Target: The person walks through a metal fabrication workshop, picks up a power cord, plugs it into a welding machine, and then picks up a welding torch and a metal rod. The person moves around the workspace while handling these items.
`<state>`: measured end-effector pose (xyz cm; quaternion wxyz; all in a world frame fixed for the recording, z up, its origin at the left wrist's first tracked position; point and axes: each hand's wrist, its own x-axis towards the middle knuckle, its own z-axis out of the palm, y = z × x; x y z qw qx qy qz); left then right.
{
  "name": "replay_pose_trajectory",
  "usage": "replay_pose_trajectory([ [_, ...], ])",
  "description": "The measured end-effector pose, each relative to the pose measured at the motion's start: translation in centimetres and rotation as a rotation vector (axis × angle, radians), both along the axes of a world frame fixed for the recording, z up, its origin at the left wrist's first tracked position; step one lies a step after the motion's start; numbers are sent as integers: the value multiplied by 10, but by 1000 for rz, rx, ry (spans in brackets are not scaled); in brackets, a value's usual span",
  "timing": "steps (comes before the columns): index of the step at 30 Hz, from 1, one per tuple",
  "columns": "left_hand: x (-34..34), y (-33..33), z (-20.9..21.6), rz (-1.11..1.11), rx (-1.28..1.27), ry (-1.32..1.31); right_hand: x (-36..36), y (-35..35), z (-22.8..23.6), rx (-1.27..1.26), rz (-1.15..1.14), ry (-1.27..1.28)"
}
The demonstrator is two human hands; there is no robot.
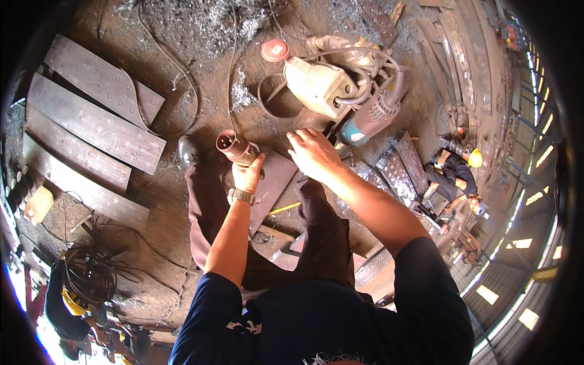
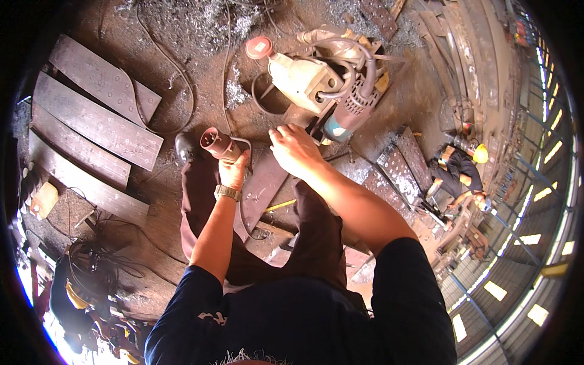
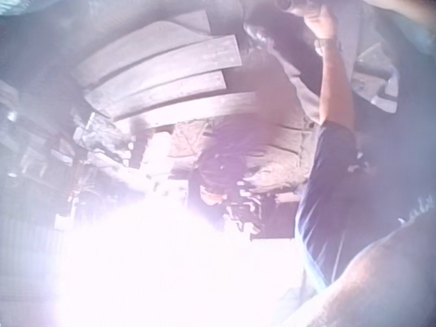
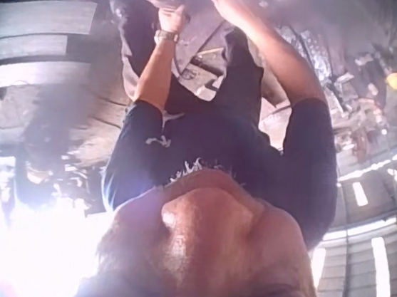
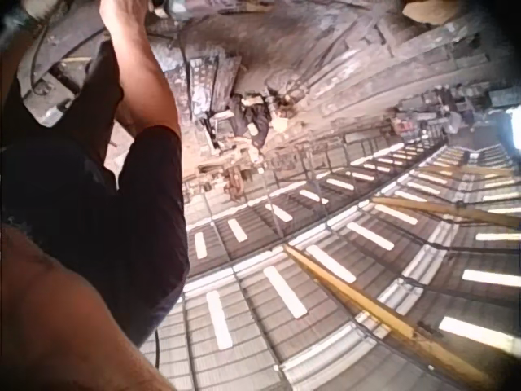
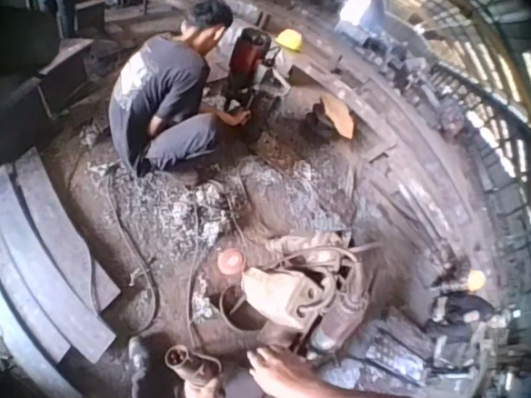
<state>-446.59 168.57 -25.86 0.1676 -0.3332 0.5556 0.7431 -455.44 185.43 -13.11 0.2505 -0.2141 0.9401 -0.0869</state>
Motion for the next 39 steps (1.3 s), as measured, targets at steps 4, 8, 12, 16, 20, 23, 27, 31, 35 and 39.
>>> replay_pose_trajectory([
  [4, -10, 3, -13, -2, 87, -96, 4, 4, -66, 301, 256, -40],
  [8, -22, 9, -13, -7, 67, -40, -27, -12, -103, 435, 274, -9],
  [12, -20, 2, -17, 92, 43, -6, -27, -16, -117, 905, 515, -534],
  [16, -23, -3, -16, 197, 96, -58, -27, -37, -129, 595, 333, -355],
  [20, -22, 0, -19, 188, 157, -33, -43, -25, -130, 692, 333, -433],
  [23, -22, 4, -21, 255, 111, 30, -39, -10, -141, 738, 310, -542],
  [27, -20, 1, -13, 185, 157, 7, -31, -3, -156, 788, 374, -497],
  [31, -24, 1, -6, 155, 150, 30, -34, -8, -142, 821, 504, -481],
  [35, -22, 4, -8, 198, 182, 34, -31, -6, -148, 819, 502, -454],
  [39, -20, 6, -10, 220, 170, 28, -19, 0, -156, 783, 467, -399],
])
